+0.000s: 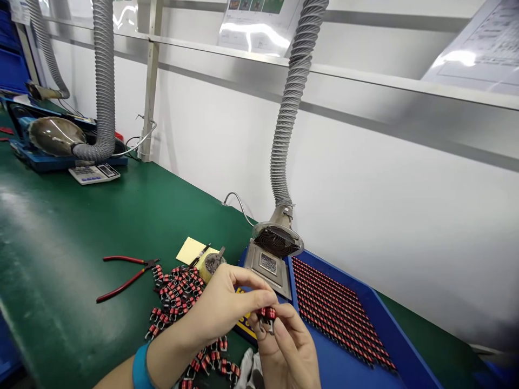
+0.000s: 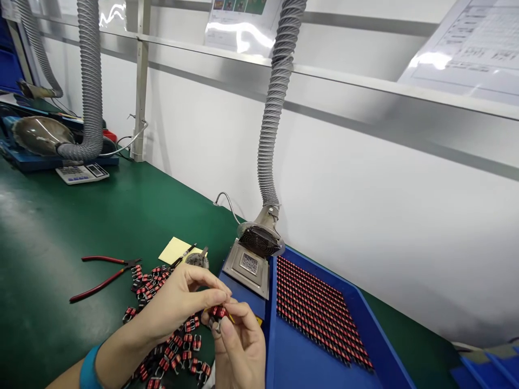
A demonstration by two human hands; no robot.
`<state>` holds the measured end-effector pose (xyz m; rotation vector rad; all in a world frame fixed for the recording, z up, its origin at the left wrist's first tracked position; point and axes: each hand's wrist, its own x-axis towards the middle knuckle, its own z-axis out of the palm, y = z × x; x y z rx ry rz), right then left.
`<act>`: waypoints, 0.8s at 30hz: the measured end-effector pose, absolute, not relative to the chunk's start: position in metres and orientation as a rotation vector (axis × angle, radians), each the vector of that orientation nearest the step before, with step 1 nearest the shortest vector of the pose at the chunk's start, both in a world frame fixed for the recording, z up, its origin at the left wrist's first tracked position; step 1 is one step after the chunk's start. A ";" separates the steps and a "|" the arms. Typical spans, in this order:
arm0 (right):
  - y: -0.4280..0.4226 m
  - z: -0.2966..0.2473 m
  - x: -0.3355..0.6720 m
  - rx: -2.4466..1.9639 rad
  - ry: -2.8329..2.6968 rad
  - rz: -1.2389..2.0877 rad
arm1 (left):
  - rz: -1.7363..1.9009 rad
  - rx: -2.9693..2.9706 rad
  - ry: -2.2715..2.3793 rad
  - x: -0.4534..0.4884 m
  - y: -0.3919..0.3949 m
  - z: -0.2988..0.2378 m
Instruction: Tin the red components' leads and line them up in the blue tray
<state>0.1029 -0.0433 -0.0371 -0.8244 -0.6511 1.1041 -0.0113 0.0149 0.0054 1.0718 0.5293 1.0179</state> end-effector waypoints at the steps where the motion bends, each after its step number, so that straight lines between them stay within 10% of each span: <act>1: -0.044 -0.038 0.103 -0.823 -0.657 1.100 | 1.043 1.002 0.519 -0.008 0.014 0.004; 12: -0.047 -0.023 0.103 -0.882 -0.746 1.157 | 1.489 0.807 0.533 -0.021 0.022 0.005; 24: -0.048 -0.017 0.101 -0.869 -0.664 1.115 | 1.136 1.239 0.521 -0.024 0.014 0.008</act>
